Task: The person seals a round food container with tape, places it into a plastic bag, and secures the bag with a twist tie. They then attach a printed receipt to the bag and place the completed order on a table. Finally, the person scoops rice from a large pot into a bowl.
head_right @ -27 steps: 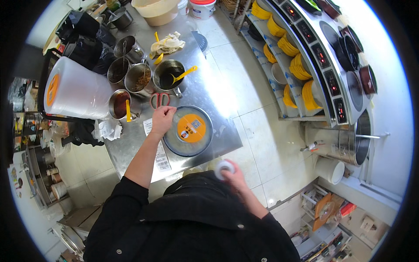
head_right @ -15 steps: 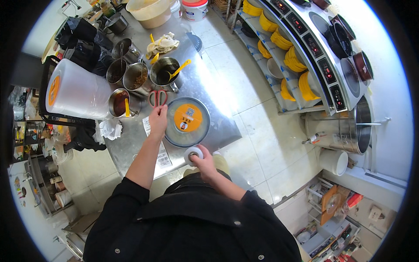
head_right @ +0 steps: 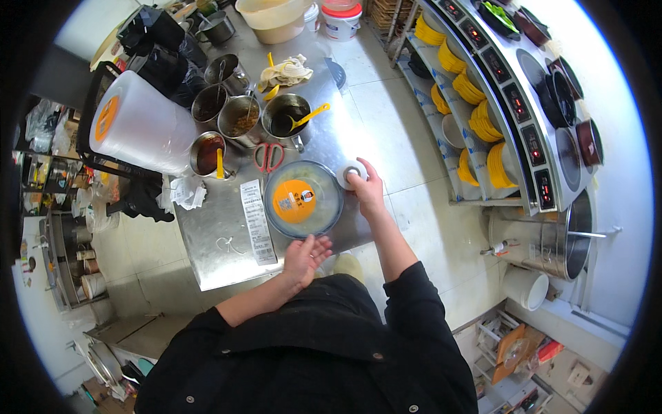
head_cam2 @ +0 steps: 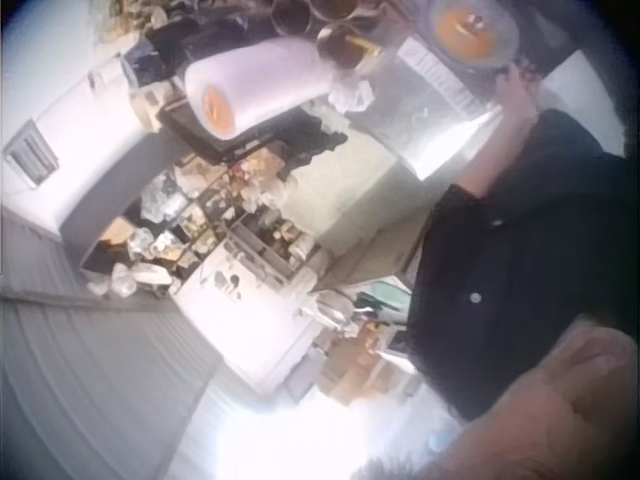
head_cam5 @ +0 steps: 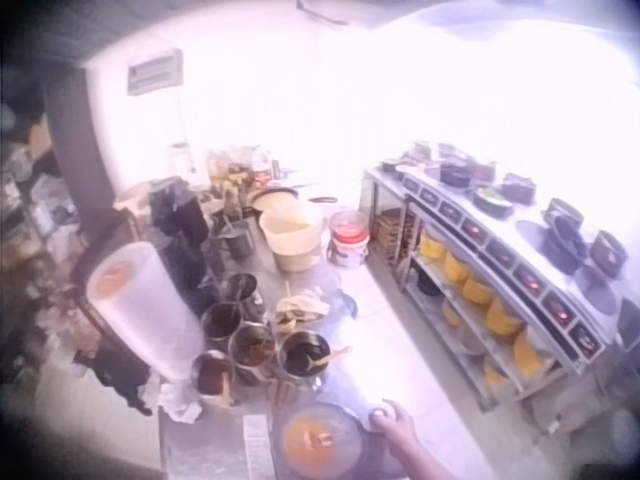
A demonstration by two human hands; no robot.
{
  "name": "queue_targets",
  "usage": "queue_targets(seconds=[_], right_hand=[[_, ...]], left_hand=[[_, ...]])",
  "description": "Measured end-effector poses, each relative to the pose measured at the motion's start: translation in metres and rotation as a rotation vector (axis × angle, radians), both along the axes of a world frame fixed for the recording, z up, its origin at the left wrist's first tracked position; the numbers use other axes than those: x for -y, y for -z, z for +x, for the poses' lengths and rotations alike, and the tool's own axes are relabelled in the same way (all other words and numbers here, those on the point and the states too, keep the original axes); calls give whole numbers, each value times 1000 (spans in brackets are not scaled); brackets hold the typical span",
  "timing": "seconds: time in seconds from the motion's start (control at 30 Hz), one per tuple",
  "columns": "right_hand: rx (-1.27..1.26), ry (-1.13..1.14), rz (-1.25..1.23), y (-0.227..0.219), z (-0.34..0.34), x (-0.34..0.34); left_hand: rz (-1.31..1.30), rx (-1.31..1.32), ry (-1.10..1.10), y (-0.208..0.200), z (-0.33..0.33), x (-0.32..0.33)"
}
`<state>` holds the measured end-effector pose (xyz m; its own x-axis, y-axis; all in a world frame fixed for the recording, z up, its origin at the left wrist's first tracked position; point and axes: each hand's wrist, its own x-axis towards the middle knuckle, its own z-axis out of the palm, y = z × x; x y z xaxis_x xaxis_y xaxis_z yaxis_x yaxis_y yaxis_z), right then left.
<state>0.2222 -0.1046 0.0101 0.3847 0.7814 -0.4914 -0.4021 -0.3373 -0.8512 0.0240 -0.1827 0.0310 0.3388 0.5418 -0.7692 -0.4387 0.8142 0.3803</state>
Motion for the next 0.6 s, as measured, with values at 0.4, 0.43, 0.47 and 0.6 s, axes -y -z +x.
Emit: queue_targets(seconds=[0.4,0.43,0.47,0.6], right_hand=[[-100,-99,34,-1,-11,-39],[-90,-93,24,-1,-11,-38],[-84,-92,27,-1,-12,-38],[-45,-89,62,-1,-13,-39]], left_hand=[[-282,367,229,9,68,-29],[-274,412,346,6,67,-31],[-265,456,463,2,63,-35],[424,86,675,-15,32,-73]])
